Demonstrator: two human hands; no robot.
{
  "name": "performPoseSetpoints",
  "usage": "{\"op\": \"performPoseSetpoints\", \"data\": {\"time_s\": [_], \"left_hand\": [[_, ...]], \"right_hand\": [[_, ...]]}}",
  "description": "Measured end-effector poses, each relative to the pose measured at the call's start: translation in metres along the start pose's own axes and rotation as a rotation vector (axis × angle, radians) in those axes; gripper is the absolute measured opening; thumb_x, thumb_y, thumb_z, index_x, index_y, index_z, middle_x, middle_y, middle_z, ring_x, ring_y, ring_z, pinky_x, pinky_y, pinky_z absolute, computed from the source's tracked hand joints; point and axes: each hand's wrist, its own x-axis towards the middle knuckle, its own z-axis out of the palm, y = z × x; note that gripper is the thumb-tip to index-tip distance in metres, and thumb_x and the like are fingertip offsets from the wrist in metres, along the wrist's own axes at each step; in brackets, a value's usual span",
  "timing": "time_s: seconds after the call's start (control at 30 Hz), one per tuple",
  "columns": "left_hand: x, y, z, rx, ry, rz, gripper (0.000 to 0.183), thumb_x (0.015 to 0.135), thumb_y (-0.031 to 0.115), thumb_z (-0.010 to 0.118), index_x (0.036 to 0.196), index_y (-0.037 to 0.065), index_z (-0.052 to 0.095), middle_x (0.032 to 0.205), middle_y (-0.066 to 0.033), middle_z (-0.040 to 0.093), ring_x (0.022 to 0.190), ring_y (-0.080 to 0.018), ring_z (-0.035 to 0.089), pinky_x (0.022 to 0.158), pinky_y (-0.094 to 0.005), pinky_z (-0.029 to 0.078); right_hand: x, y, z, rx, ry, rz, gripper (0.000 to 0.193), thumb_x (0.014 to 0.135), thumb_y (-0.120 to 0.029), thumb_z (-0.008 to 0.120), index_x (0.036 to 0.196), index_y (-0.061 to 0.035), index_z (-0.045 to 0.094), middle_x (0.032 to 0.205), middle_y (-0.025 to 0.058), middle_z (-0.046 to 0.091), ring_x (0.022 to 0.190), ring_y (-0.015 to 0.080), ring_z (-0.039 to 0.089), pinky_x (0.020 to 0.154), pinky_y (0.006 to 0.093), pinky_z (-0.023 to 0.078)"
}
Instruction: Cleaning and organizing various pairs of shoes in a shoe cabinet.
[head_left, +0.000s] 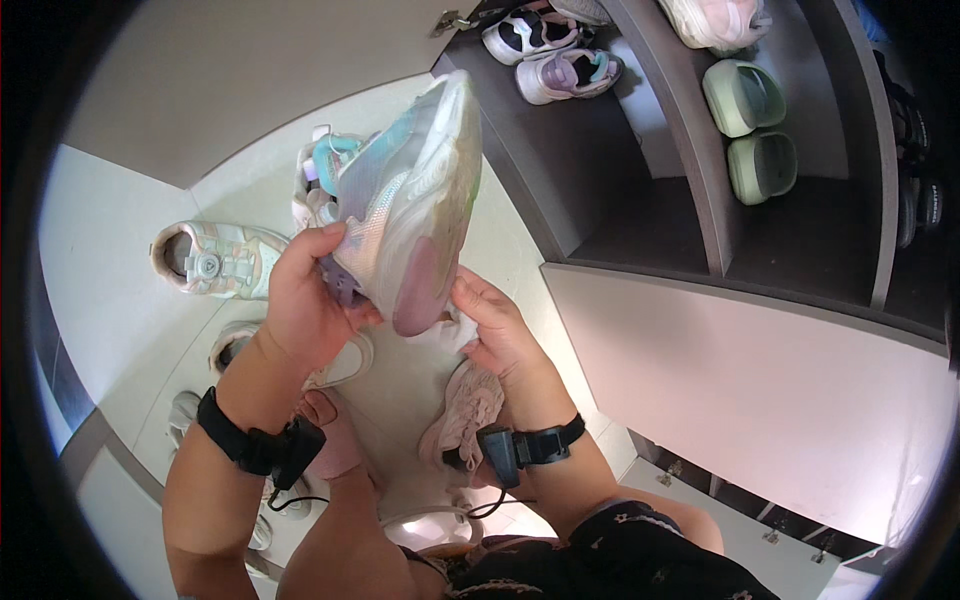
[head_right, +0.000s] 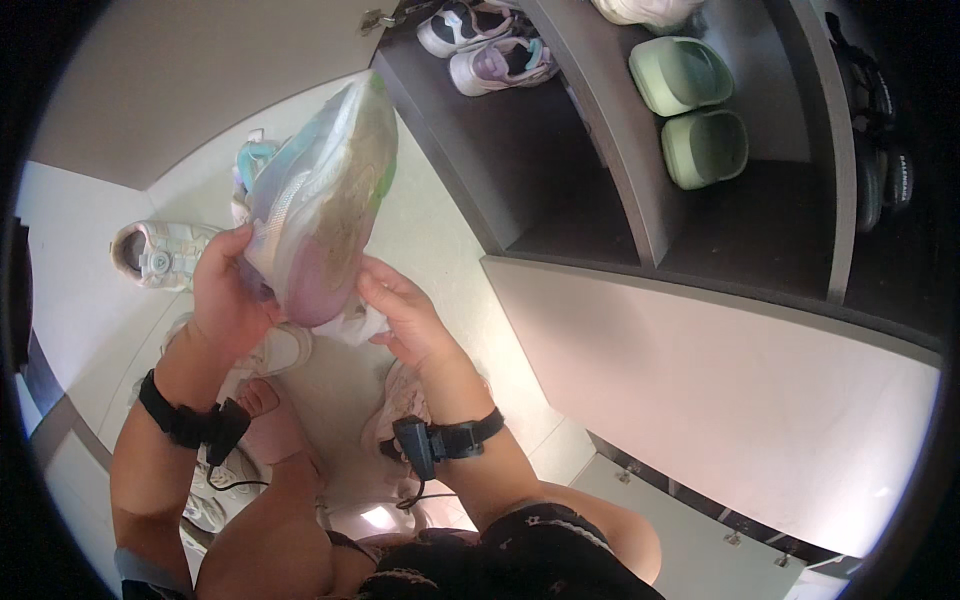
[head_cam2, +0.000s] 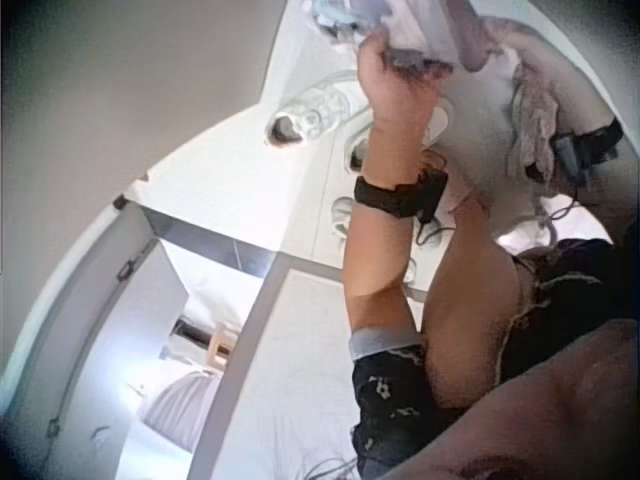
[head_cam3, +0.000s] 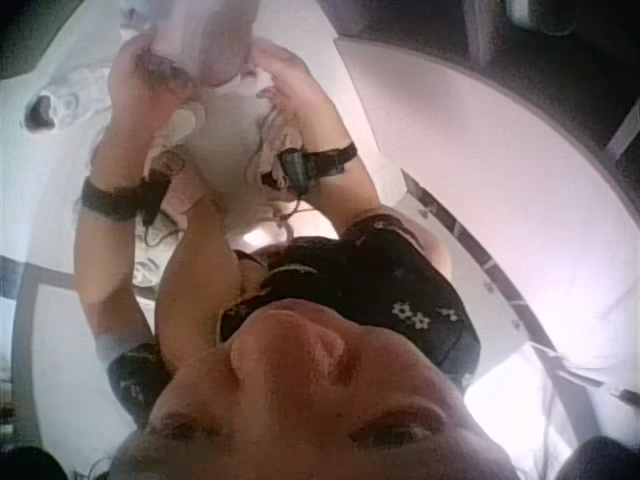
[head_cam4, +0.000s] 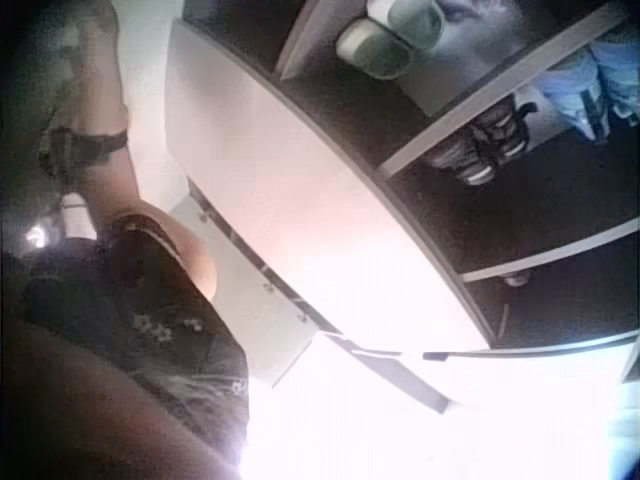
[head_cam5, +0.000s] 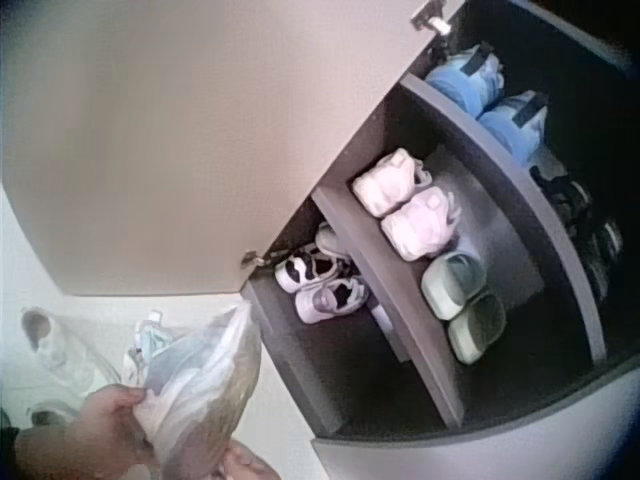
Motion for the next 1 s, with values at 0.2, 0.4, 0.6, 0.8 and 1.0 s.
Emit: {"op": "performPoseSetpoints", "data": {"time_s": [0.2,0.4,0.6,0.8,1.0], "left_hand": [[-0.007,0.035,0.004,0.208,0.181,-0.124,0.037,0.083,0.037,0.052,0.099,0.004,0.057,0.085,-0.0076,0.058,0.067,-0.0163,0.048,0.06,-0.0303,0.034],[-0.015,0.072,0.006,0.399,0.281,-0.181,0.027,0.083,0.031,0.062,0.078,0.005,0.062,0.052,-0.0006,0.053,0.028,-0.0048,0.032,0.026,-0.0188,0.021],[-0.016,0.078,0.011,0.116,0.073,-0.059,0.036,0.091,0.029,0.052,0.107,-0.003,0.06,0.1,-0.0148,0.065,0.085,-0.0209,0.065,0.074,-0.0303,0.054],[-0.004,0.065,0.039,0.124,-0.179,0.189,0.048,0.096,0.031,0.038,0.135,0.002,0.037,0.118,-0.0136,0.058,0.1,-0.0311,0.063,0.083,-0.0437,0.052],[-0.004,0.059,0.016,0.223,-0.217,0.064,0.052,0.094,0.031,0.043,0.137,0.004,0.037,0.123,-0.0117,0.057,0.094,-0.0254,0.063,0.078,-0.0351,0.05]], "right_hand": [[0.005,-0.028,-0.011,-0.94,0.676,-0.526,0.061,0.078,-0.008,0.06,0.136,-0.0063,0.043,0.125,0.0083,0.055,0.104,0.0164,0.056,0.084,0.0253,0.045],[-0.022,-0.074,-0.022,-0.722,0.167,-0.208,0.065,0.069,0.004,0.046,0.133,-0.0052,0.049,0.131,0.0086,0.054,0.114,0.0127,0.05,0.097,0.022,0.035],[-0.028,-0.061,-0.022,-0.6,-0.112,-0.149,0.056,0.079,-0.01,0.064,0.132,-0.0018,0.047,0.123,0.0069,0.058,0.113,0.0134,0.051,0.096,0.0243,0.037],[-0.028,-0.041,-0.055,0.135,-0.038,-0.266,0.031,0.086,-0.025,0.065,0.107,-0.0034,0.058,0.089,0.0073,0.062,0.065,0.0152,0.058,0.055,0.0264,0.047],[-0.001,-0.081,-0.041,0.412,0.618,-0.562,0.035,0.093,-0.04,0.051,0.106,-0.0079,0.057,0.076,0.0031,0.059,0.05,0.011,0.048,0.042,0.0223,0.035]]}}
